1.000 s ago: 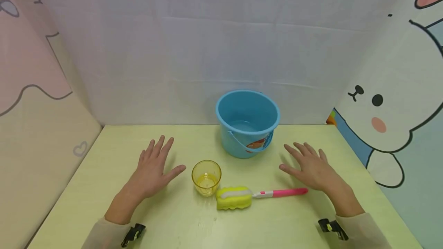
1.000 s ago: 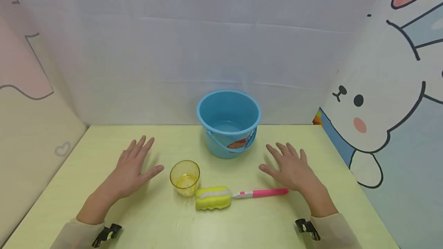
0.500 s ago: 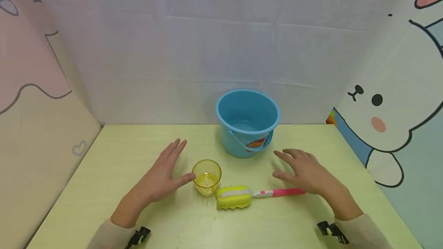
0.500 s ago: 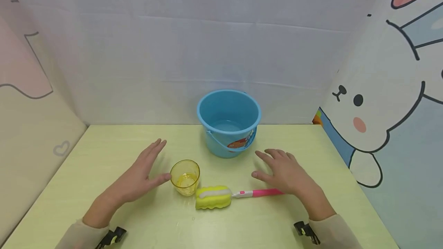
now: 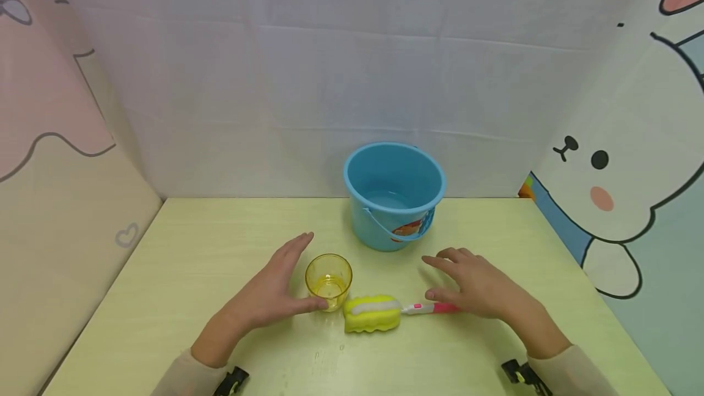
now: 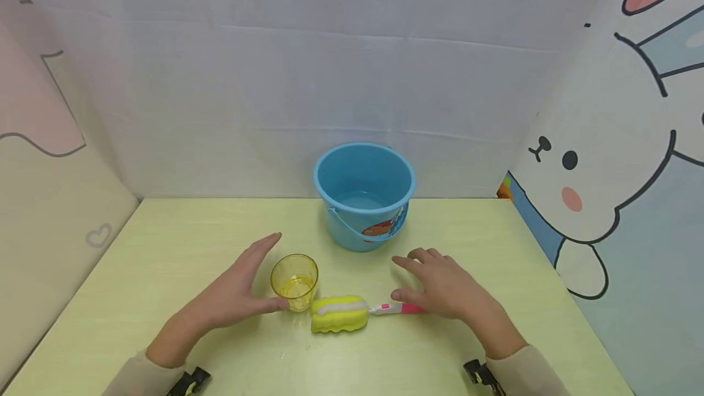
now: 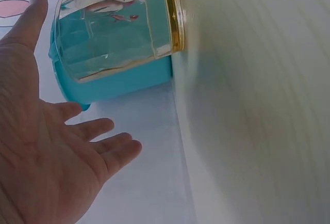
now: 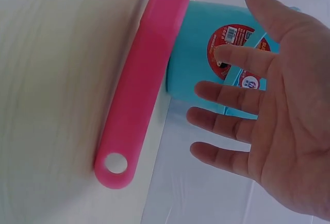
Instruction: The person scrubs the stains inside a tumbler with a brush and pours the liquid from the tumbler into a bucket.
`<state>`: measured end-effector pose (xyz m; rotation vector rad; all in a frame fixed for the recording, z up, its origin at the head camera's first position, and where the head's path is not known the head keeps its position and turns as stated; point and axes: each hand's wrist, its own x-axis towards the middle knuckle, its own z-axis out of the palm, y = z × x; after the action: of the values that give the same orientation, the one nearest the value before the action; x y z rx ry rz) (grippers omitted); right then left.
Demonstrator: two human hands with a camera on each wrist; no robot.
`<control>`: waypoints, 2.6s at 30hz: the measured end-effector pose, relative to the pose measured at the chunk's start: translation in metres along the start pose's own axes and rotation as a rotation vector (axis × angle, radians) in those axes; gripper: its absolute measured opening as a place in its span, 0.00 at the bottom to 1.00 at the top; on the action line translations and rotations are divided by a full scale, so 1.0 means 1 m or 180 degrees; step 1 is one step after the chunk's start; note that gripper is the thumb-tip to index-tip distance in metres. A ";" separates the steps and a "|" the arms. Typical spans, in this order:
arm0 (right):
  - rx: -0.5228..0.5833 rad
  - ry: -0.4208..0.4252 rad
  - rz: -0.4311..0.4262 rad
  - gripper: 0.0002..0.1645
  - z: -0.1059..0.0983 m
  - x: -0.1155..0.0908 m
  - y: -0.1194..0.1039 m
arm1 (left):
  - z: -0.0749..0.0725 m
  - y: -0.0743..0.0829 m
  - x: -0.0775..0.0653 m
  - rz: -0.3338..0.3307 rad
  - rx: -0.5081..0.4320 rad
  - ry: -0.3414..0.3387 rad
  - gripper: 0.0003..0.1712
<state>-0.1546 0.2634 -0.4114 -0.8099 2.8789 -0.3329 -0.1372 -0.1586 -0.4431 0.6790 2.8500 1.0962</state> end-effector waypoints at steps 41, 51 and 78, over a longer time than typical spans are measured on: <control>0.0286 -0.0344 -0.0565 0.11 0.031 0.001 -0.007 | 0.026 0.005 0.012 -0.0279 -0.0679 -0.0202 0.58; 0.0365 -0.0290 -0.0677 0.10 0.032 -0.003 -0.005 | 0.026 0.004 0.010 -0.0308 -0.0694 -0.0208 0.57; 0.0175 0.0197 -0.0704 0.16 -0.029 -0.018 -0.001 | 0.025 0.002 0.009 -0.0250 -0.0807 -0.0263 0.54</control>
<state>-0.1440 0.2772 -0.3822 -1.1299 2.8257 -0.4665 -0.1406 -0.1372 -0.4594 0.5749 2.5826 1.3505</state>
